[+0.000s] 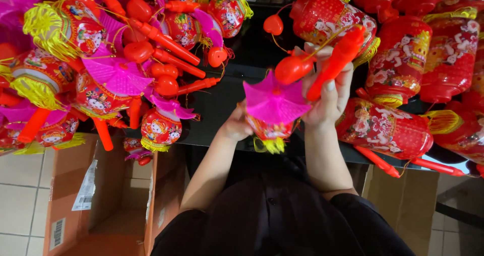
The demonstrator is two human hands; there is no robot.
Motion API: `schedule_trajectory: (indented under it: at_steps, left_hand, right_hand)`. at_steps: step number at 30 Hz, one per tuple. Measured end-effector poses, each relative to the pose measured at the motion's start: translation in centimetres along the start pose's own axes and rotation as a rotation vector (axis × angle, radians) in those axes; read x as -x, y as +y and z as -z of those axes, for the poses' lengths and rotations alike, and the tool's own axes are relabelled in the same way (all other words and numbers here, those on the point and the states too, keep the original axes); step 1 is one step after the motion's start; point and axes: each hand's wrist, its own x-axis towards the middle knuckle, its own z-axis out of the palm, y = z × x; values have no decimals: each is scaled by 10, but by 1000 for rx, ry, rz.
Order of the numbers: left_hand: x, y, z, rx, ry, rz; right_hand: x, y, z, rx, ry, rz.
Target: Assembling small decorative lanterns by inserting electronic components and attaching plastic handles.
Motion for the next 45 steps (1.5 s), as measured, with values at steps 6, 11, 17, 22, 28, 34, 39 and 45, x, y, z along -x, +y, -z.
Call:
schedule_trajectory:
  at_steps: [6, 11, 17, 22, 28, 34, 39, 45]
  left_hand:
    - [-20, 44, 2, -155, 359, 10]
    - [-51, 70, 33, -459, 356, -110]
    - [-55, 65, 38, -513, 278, -113]
    - [-40, 61, 57, -542, 267, -117]
    - [-53, 65, 41, -558, 257, -114]
    - [-57, 65, 33, -703, 234, -83]
    - [-55, 68, 33, -767, 248, -76]
    - [-60, 76, 19, -740, 298, -116]
  right_hand:
    - [1, 16, 17, 47, 24, -109]
    - [10, 64, 55, -236, 112, -398]
    - [31, 95, 79, -492, 60, -673]
    - [40, 91, 60, -452, -20, -742]
    - [53, 98, 59, -161, -48, -777]
    - [55, 105, 66, -160, 25, -572]
    - [51, 101, 69, 6, -26, -503]
    - [54, 102, 74, -225, -39, -584]
